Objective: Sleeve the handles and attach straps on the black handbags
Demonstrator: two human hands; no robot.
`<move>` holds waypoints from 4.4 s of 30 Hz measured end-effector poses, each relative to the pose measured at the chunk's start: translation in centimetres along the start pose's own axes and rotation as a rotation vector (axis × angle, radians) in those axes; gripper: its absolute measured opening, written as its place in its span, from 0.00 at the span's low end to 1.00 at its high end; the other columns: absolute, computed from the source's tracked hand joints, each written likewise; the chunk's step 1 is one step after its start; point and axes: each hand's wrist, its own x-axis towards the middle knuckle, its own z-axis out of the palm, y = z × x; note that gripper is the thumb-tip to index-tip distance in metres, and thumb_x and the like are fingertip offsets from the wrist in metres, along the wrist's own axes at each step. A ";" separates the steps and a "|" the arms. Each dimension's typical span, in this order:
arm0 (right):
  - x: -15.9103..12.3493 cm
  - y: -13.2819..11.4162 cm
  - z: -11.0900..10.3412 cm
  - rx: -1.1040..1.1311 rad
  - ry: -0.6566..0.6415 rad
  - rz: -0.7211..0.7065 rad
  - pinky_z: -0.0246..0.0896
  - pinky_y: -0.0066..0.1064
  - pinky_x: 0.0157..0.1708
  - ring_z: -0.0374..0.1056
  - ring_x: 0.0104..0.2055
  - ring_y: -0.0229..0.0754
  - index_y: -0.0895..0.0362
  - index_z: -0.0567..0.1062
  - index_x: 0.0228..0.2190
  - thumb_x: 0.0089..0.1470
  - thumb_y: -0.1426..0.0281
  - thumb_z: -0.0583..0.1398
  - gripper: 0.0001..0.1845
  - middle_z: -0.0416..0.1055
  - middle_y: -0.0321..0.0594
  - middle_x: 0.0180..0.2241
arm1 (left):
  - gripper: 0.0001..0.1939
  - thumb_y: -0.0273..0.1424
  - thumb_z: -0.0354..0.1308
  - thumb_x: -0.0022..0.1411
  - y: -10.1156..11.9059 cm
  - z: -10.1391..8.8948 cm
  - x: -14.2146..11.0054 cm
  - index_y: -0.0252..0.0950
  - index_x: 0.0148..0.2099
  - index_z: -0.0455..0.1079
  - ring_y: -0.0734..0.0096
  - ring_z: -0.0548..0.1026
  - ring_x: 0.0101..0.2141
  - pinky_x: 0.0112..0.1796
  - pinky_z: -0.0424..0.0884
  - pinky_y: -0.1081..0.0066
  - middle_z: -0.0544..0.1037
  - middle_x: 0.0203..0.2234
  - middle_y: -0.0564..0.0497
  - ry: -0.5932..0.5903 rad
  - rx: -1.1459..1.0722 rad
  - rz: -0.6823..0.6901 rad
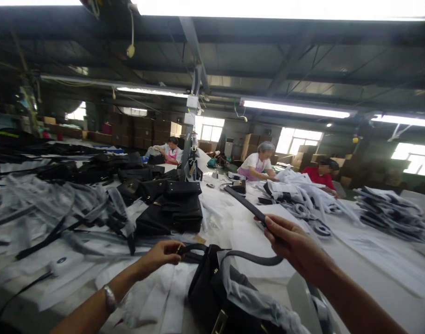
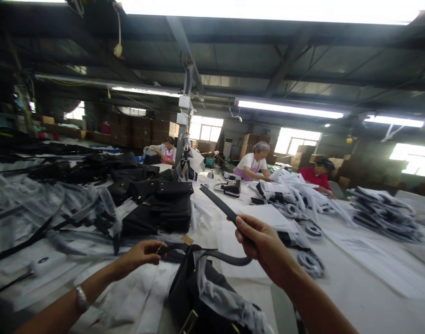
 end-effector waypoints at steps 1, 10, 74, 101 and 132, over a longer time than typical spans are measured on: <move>-0.1 0.6 -0.3 -0.009 -0.010 0.028 0.29 0.24 0.15 0.43 0.15 0.25 0.57 0.74 0.37 0.52 0.55 0.64 0.18 0.60 0.29 0.21 | 0.19 0.36 0.71 0.47 0.8 -0.3 -0.1 0.36 0.42 0.79 0.59 0.76 0.36 0.39 0.70 0.65 0.81 0.34 0.48 0.043 -0.016 0.019; 0.9 4.4 0.2 -0.147 -0.177 0.111 0.31 0.24 0.15 0.45 0.15 0.25 0.60 0.72 0.27 0.54 0.51 0.62 0.22 0.63 0.31 0.19 | 0.18 0.39 0.71 0.49 6.7 3.9 2.1 0.40 0.43 0.79 0.57 0.75 0.45 0.48 0.66 0.66 0.81 0.39 0.47 0.169 -0.185 0.228; -0.3 7.3 1.8 0.189 0.175 -0.073 0.66 0.34 0.43 0.72 0.44 0.45 0.58 0.79 0.42 0.46 0.58 0.69 0.24 0.78 0.43 0.37 | 0.13 0.37 0.62 0.56 7.2 14.4 2.7 0.40 0.44 0.75 0.59 0.78 0.42 0.43 0.70 0.67 0.82 0.40 0.51 0.173 0.567 0.373; -1.1 8.6 1.1 0.238 0.094 -0.078 0.68 0.42 0.44 0.75 0.44 0.52 0.61 0.77 0.44 0.49 0.56 0.67 0.25 0.79 0.50 0.40 | 0.18 0.42 0.56 0.63 8.1 12.5 2.4 0.39 0.49 0.75 0.56 0.76 0.47 0.48 0.69 0.64 0.81 0.44 0.47 -0.057 0.321 0.268; 1.3 2.5 2.8 -0.239 0.066 -0.308 0.53 0.25 0.19 0.60 0.18 0.31 0.57 0.81 0.32 0.45 0.76 0.58 0.13 0.76 0.36 0.27 | 0.20 0.47 0.62 0.54 8.9 12.3 2.7 0.34 0.39 0.74 0.63 0.76 0.31 0.32 0.71 0.69 0.79 0.30 0.49 -0.029 0.140 0.168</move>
